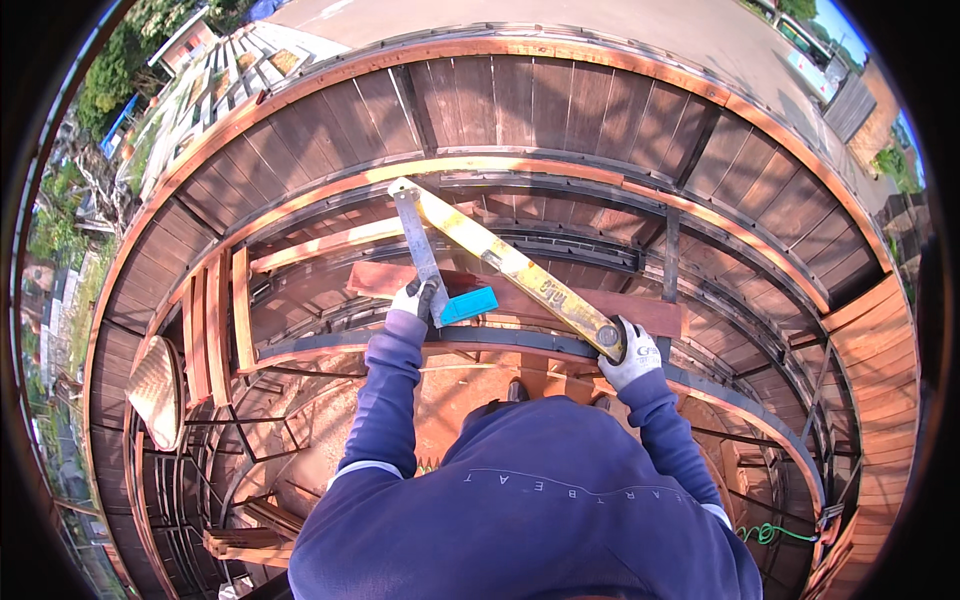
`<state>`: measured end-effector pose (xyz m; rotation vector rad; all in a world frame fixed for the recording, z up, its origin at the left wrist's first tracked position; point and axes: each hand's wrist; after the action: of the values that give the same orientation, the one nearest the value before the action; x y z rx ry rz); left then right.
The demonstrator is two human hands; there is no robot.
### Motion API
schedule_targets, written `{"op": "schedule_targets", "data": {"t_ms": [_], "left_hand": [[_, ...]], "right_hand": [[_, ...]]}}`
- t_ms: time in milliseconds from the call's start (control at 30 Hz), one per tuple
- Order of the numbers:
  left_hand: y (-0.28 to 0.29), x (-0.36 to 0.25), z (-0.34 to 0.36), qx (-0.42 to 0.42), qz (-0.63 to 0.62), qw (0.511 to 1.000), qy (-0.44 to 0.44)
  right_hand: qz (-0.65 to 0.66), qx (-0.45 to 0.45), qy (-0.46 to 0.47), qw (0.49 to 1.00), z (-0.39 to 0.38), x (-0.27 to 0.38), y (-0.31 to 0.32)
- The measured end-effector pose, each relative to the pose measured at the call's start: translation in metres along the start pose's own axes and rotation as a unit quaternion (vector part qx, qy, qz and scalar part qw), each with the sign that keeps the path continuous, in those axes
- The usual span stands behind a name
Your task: The person places wooden planks onto a curved metal framework, aligning them with existing boards. They use a spirit level to check the alignment and a nail gun to secure the planks in place.
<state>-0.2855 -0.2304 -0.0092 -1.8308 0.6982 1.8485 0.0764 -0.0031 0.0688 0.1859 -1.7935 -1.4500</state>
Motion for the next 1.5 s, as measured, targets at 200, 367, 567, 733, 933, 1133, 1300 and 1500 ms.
{"op": "schedule_targets", "data": {"t_ms": [200,367,567,733,933,1133,1300,1500], "left_hand": [[0.019,0.002,0.006,0.025,0.086,0.996,-0.012],[0.026,-0.025,0.022,0.073,0.461,0.880,0.090],[-0.008,-0.059,0.029,-0.005,0.430,0.902,-0.029],[-0.116,-0.091,0.047,0.194,-0.200,0.960,-0.023],[-0.248,-0.169,-0.036,0.342,-0.365,0.864,-0.050],[-0.351,-0.160,-0.118,0.399,-0.344,0.850,-0.011],[-0.443,-0.164,-0.239,0.491,-0.231,0.828,-0.144],[-0.526,-0.171,-0.374,0.616,-0.233,0.749,-0.066]], "right_hand": [[0.095,-0.070,0.004,0.993,-0.015,-0.018,0.000],[0.209,-0.012,-0.033,0.977,-0.049,-0.027,0.037],[0.354,-0.011,-0.072,0.932,-0.114,-0.046,0.049],[0.388,-0.018,-0.075,0.918,-0.159,-0.061,0.048],[0.326,-0.050,-0.106,0.938,-0.213,-0.089,0.071],[0.172,-0.185,-0.217,0.943,-0.303,-0.147,0.058],[0.079,-0.106,-0.408,0.903,-0.392,-0.193,0.056],[0.126,-0.128,-0.475,0.861,-0.496,-0.213,0.087]]}}
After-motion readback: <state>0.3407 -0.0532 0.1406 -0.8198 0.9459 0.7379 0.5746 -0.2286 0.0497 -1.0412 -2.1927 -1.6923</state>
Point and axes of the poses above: each hand's wrist, its own z-axis towards the middle knuckle, its own y-axis out of the back of the hand, x = y × z, and after that the axes turned 10 degrees about -y, right-handed
